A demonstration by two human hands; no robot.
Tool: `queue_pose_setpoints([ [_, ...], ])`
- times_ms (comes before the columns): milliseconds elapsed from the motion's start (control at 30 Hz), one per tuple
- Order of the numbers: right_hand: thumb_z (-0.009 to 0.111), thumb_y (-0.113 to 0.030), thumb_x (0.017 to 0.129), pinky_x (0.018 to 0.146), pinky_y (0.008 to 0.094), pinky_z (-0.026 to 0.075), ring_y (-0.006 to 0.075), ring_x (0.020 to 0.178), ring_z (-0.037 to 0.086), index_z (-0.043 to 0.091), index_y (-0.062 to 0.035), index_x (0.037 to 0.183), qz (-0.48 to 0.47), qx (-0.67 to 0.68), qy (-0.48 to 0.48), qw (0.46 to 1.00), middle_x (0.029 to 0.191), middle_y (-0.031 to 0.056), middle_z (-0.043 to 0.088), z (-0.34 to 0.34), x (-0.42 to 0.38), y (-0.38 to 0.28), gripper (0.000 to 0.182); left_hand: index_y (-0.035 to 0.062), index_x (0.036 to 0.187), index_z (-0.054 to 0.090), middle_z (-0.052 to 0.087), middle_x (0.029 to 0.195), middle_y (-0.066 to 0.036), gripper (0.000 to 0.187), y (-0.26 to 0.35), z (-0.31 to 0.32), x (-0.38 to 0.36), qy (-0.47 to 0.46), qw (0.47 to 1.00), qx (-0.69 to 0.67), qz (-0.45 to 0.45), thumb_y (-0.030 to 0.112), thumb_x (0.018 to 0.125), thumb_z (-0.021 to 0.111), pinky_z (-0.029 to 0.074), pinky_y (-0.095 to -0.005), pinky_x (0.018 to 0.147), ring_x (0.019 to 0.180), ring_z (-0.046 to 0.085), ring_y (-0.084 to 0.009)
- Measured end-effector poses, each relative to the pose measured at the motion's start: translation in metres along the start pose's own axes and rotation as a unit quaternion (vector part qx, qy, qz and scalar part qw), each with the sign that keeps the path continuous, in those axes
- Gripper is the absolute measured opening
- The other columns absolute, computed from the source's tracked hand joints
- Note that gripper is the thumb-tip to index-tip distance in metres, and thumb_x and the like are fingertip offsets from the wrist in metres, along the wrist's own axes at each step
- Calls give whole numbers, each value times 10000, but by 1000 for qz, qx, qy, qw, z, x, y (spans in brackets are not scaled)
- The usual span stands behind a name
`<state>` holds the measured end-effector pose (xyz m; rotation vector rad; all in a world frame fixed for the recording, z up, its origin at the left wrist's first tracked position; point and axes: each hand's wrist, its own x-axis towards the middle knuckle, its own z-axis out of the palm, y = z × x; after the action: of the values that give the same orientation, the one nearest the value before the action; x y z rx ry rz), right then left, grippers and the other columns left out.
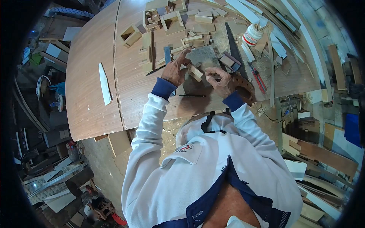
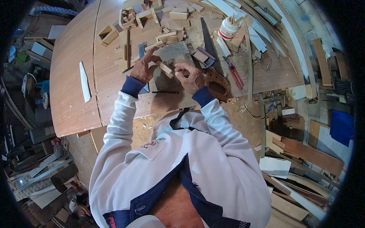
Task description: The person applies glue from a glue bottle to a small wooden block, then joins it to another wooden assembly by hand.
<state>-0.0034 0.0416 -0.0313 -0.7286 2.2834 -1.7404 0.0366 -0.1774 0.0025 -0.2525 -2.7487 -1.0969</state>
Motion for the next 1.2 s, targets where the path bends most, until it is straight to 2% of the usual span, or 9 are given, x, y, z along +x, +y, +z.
queue_pose_setpoints([
  [133,610,-121,793,767,301,503,191,825,644,644,-12,1018,9,-7,-9,1000,904,90,679,2,1,-2,252,92,1365,313,648,1054,-135,721,-1,3,-6,-1,999,-19,-47,-95,712,554,480,-381,849,1001,613,-322],
  [300,611,-122,792,773,299,502,193,832,644,644,-13,1020,10,-9,-14,1000,908,89,679,0,1,0,255,91,1427,232,635,1113,-144,796,3,11,-14,50,995,-66,-49,-98,707,515,440,-377,934,1097,571,-334],
  [500,603,-100,795,784,301,500,193,839,644,645,-15,1000,19,2,-11,1000,899,83,677,-5,5,4,226,92,1444,191,626,1143,-144,831,0,22,-23,67,993,-76,-56,-85,704,523,409,-368,975,1144,545,-335],
  [633,600,-92,805,743,292,511,174,811,646,643,-11,996,9,11,-13,1000,898,82,677,-7,8,3,212,80,1448,174,620,1155,-156,855,-5,35,-27,82,990,-99,-64,-86,693,539,411,-373,971,1137,553,-333],
  [700,601,-93,808,726,288,515,167,796,647,641,-10,1002,6,13,-13,1000,900,82,678,-8,10,3,215,87,1446,158,626,1099,-205,824,-5,43,-29,135,987,-73,-47,13,759,607,493,-408,834,987,608,-387],
  [833,619,-117,818,712,274,517,158,770,647,652,-13,999,9,2,-19,1000,903,88,681,-7,13,4,212,92,1444,171,646,1053,-196,810,-2,52,-31,169,980,-62,-79,27,768,613,505,-410,806,955,621,-385],
  [900,623,-126,820,717,273,516,159,766,648,656,-14,998,17,-3,-22,1000,903,91,682,-7,13,2,212,92,1443,181,658,1019,-192,820,1,53,-31,171,973,-60,-145,33,757,627,518,-406,767,928,633,-372],
  [1100,632,-152,827,719,273,512,151,761,642,662,-14,998,30,18,-18,999,886,89,681,-8,14,2,221,97,1442,188,673,981,-171,837,4,58,-29,182,965,-41,-183,21,740,636,529,-399,702,871,650,-355],
  [1200,645,-164,824,695,272,507,143,734,631,665,-12,964,35,24,2,999,841,73,678,-10,15,4,208,98,1444,187,674,980,-167,839,4,56,-28,200,966,-47,-154,12,737,630,527,-399,695,859,650,-360],
])
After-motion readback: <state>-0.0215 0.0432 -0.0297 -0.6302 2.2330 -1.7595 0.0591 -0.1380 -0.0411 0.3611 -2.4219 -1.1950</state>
